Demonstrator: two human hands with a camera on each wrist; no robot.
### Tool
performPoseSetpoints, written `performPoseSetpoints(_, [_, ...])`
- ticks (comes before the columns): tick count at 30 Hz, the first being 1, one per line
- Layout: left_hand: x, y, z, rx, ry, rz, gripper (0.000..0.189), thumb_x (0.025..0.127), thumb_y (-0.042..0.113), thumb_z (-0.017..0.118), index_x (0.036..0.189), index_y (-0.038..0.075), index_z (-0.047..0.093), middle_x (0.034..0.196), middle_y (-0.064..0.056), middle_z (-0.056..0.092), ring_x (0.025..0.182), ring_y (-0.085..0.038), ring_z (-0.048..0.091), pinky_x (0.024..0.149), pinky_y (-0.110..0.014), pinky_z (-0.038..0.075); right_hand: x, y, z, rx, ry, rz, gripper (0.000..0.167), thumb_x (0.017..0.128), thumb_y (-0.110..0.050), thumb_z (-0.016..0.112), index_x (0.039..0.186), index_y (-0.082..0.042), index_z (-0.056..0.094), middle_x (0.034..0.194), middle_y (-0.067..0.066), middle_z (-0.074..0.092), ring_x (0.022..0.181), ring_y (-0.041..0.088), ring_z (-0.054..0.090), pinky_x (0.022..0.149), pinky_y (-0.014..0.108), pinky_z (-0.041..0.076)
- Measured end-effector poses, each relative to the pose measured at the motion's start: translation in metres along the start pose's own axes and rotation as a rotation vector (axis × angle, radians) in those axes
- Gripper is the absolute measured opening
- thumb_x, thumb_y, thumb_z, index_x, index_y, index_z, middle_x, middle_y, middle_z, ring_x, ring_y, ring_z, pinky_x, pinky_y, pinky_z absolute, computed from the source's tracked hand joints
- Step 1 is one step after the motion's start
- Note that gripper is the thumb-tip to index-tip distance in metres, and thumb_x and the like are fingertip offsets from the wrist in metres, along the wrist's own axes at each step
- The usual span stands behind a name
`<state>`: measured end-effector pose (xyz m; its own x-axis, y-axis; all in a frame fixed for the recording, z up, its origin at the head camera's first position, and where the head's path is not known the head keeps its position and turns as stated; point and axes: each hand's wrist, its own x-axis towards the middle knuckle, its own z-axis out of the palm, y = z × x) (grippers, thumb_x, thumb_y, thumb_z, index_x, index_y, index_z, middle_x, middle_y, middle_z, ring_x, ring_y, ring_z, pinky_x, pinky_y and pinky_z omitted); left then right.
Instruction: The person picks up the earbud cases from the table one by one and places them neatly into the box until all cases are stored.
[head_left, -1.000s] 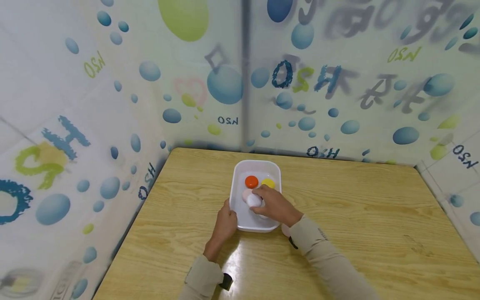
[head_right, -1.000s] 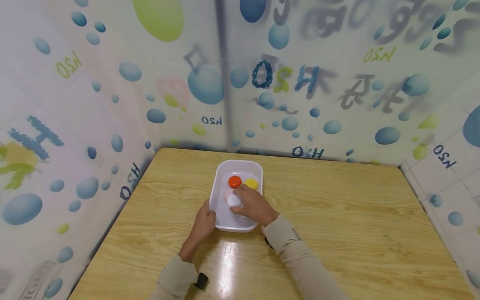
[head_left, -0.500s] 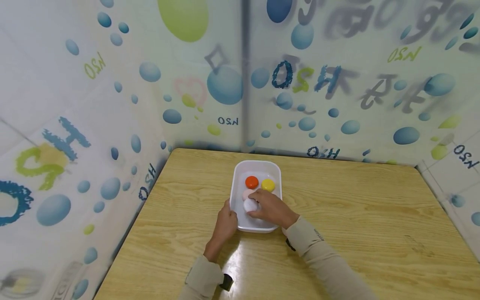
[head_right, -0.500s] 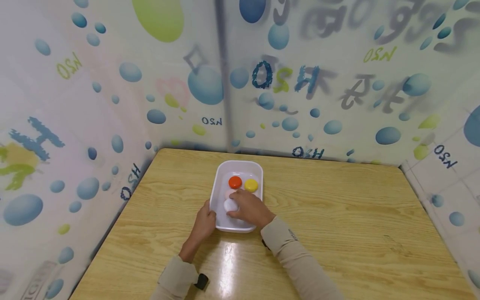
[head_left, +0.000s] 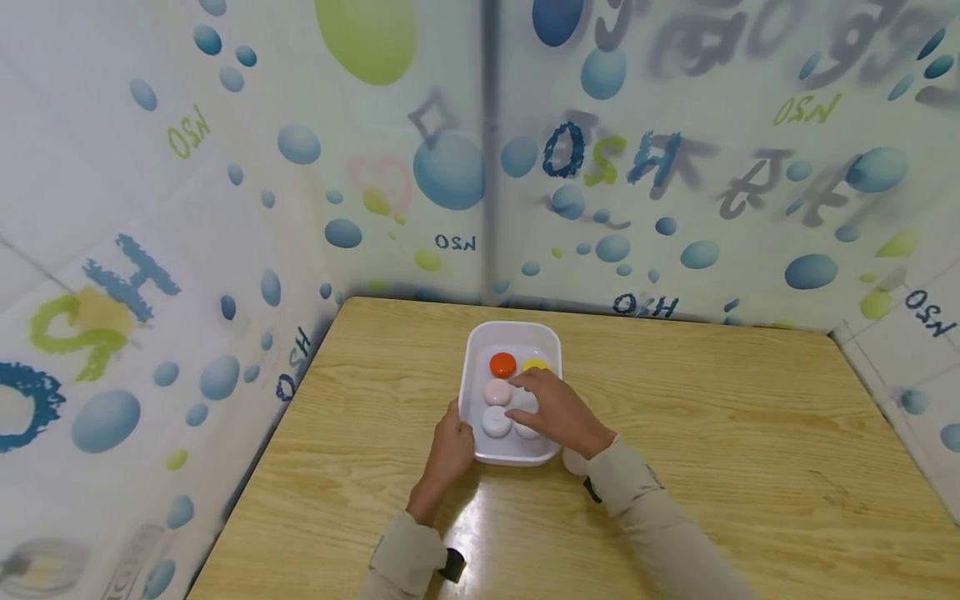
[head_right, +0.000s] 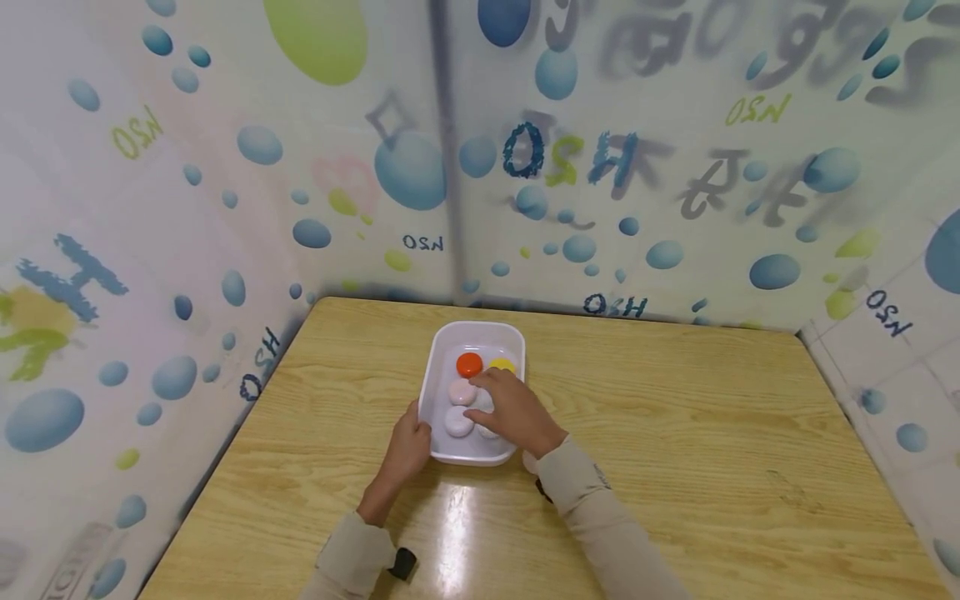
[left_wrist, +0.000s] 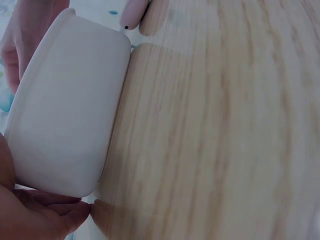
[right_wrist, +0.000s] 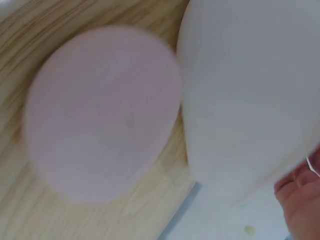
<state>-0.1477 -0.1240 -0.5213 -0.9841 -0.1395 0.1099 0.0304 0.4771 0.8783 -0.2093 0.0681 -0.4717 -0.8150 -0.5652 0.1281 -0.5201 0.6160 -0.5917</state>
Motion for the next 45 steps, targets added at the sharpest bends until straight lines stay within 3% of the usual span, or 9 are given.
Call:
performPoseSetpoints(7, [0.0, 0.002, -0.003, -0.006, -0.003, -0.008, 0.049, 0.089, -0.008, 0.036, 0.137, -0.017, 0.042, 0.129, -0.038, 0.055, 0.122, -0.046, 0.055, 0.101, -0.056, 0.048, -0.019, 0.016, -0.015, -0.012, 0.142, 0.05, 0.044, 0.089, -0.028, 0.073, 0.126, -0.005, 0.064, 0.121, 0.008, 0.063, 0.11, 0.024, 0.06, 0.093, 0.043, 0.055])
performPoseSetpoints(11, [0.0, 0.001, -0.004, -0.003, -0.004, -0.005, 0.05, 0.088, -0.008, 0.036, 0.138, -0.017, 0.042, 0.131, -0.038, 0.054, 0.124, -0.046, 0.053, 0.103, -0.056, 0.046, -0.032, 0.025, -0.022, 0.021, 0.164, 0.11, 0.044, 0.091, -0.03, 0.071, 0.126, -0.006, 0.063, 0.12, 0.009, 0.064, 0.106, 0.023, 0.06, 0.089, 0.044, 0.056])
performPoseSetpoints(16, [0.0, 0.0, -0.004, -0.006, -0.005, -0.008, 0.052, 0.088, -0.009, 0.036, 0.138, -0.017, 0.041, 0.132, -0.038, 0.052, 0.126, -0.047, 0.051, 0.105, -0.057, 0.044, -0.048, 0.034, -0.025, 0.031, 0.166, 0.107, 0.045, 0.09, -0.031, 0.072, 0.126, -0.006, 0.063, 0.118, 0.009, 0.064, 0.104, 0.026, 0.061, 0.085, 0.044, 0.055])
performPoseSetpoints(21, [-0.001, 0.0, -0.003, -0.018, -0.003, -0.006, 0.051, 0.087, -0.01, 0.037, 0.138, -0.017, 0.042, 0.131, -0.038, 0.053, 0.125, -0.048, 0.052, 0.104, -0.057, 0.045, -0.065, 0.04, -0.024, 0.027, 0.117, 0.124, 0.051, 0.089, -0.034, 0.072, 0.129, -0.004, 0.062, 0.122, 0.011, 0.063, 0.108, 0.027, 0.061, 0.088, 0.048, 0.054])
performPoseSetpoints(26, [-0.001, 0.001, -0.003, -0.03, -0.002, -0.006, 0.05, 0.088, -0.008, 0.037, 0.138, -0.017, 0.042, 0.131, -0.038, 0.054, 0.125, -0.047, 0.053, 0.104, -0.057, 0.045, -0.081, 0.048, -0.021, -0.027, 0.017, 0.145, 0.061, 0.087, -0.042, 0.074, 0.132, -0.004, 0.059, 0.127, 0.009, 0.061, 0.112, 0.026, 0.059, 0.093, 0.048, 0.053])
performPoseSetpoints(32, [0.0, 0.003, -0.003, -0.03, -0.009, -0.004, 0.05, 0.089, -0.008, 0.036, 0.138, -0.017, 0.041, 0.131, -0.037, 0.054, 0.125, -0.046, 0.053, 0.104, -0.057, 0.045, -0.092, 0.055, -0.016, -0.057, -0.08, 0.086, 0.072, 0.078, -0.043, 0.081, 0.133, -0.002, 0.058, 0.129, 0.012, 0.06, 0.119, 0.031, 0.057, 0.099, 0.052, 0.049])
performPoseSetpoints(39, [-0.001, 0.002, -0.002, -0.019, -0.006, -0.002, 0.05, 0.088, -0.009, 0.036, 0.137, -0.016, 0.042, 0.13, -0.038, 0.055, 0.123, -0.047, 0.053, 0.103, -0.057, 0.046, -0.093, 0.06, -0.01, -0.099, -0.149, 0.05, 0.065, 0.077, -0.039, 0.083, 0.128, -0.007, 0.061, 0.121, 0.002, 0.061, 0.104, 0.015, 0.058, 0.087, 0.036, 0.054])
performPoseSetpoints(45, [-0.001, 0.002, -0.001, -0.009, -0.009, -0.009, 0.05, 0.088, -0.009, 0.037, 0.137, -0.016, 0.043, 0.129, -0.037, 0.055, 0.123, -0.047, 0.054, 0.102, -0.057, 0.047, -0.093, 0.058, -0.009, -0.131, -0.166, 0.036, 0.056, 0.078, -0.032, 0.084, 0.125, -0.009, 0.064, 0.117, 0.002, 0.062, 0.101, 0.015, 0.056, 0.085, 0.036, 0.054])
